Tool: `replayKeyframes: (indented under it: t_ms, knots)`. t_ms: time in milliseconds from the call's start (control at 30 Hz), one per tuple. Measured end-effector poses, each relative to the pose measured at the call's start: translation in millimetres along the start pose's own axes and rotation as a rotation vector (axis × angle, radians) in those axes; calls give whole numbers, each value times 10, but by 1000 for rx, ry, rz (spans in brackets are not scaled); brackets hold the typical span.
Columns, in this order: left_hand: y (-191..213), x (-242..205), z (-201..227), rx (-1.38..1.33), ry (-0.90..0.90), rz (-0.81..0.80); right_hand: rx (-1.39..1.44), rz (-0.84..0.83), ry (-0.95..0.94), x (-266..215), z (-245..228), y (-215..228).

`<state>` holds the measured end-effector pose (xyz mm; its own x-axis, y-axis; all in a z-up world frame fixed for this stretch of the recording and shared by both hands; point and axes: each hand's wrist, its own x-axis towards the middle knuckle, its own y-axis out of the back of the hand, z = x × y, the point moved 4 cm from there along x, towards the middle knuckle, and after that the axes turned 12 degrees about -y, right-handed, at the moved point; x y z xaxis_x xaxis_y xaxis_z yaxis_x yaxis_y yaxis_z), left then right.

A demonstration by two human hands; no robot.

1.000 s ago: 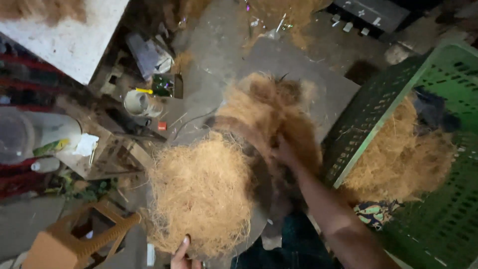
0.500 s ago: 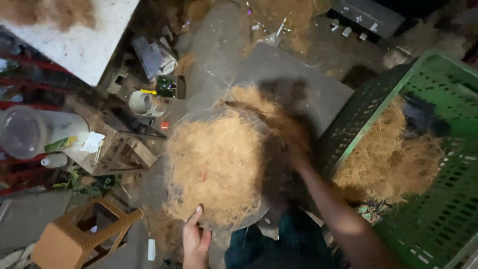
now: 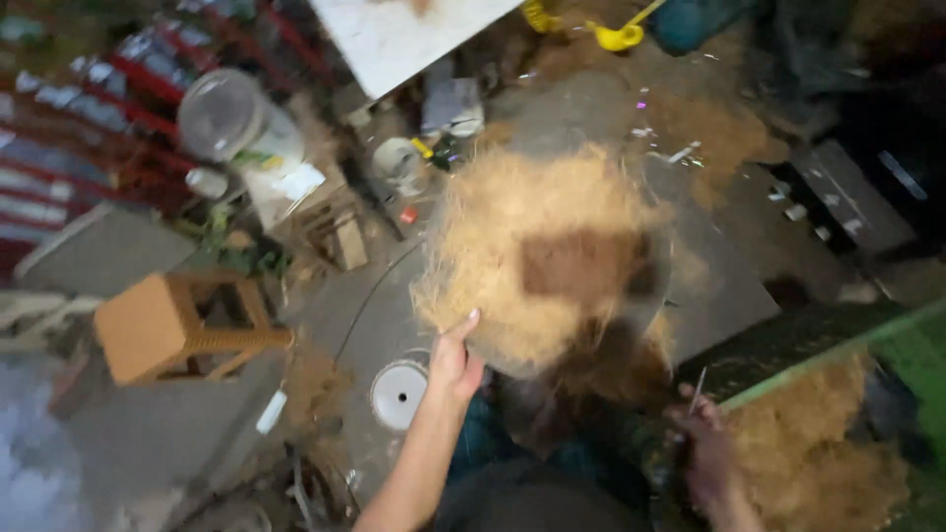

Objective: The person uses a handheld electric grinder to shred a piece of coconut fiber, then uses shears to trim the resulting mat on a circular base. The person repeatedly cuts the edges of the fiber mat to shape it.

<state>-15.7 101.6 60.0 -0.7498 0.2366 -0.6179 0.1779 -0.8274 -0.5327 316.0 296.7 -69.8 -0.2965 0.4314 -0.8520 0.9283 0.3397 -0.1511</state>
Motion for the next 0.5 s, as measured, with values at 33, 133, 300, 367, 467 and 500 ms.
replayKeyframes:
  t_ms: [33,133,300,367,467,500]
  knots:
    - [-73,4,112,-23,-22,18,-30,-21,-2,-58,76,-84]
    - [-160,290,405,50,-85,161,-173,-128,114,-92,101,-417]
    - [-160,1104,826,-128,-266,60,-369,91,-195,-239,-136,-993]
    - [-152,1491,1022,-79,-233,105,-391,180,-262,-637,-376,-1601]
    - [-296,2060,1386,-15,-215,99,-533,177,-136,540,259,-1320]
    - [-366,2232,1542,3,-234,57,-657,67,46,829,655,-829]
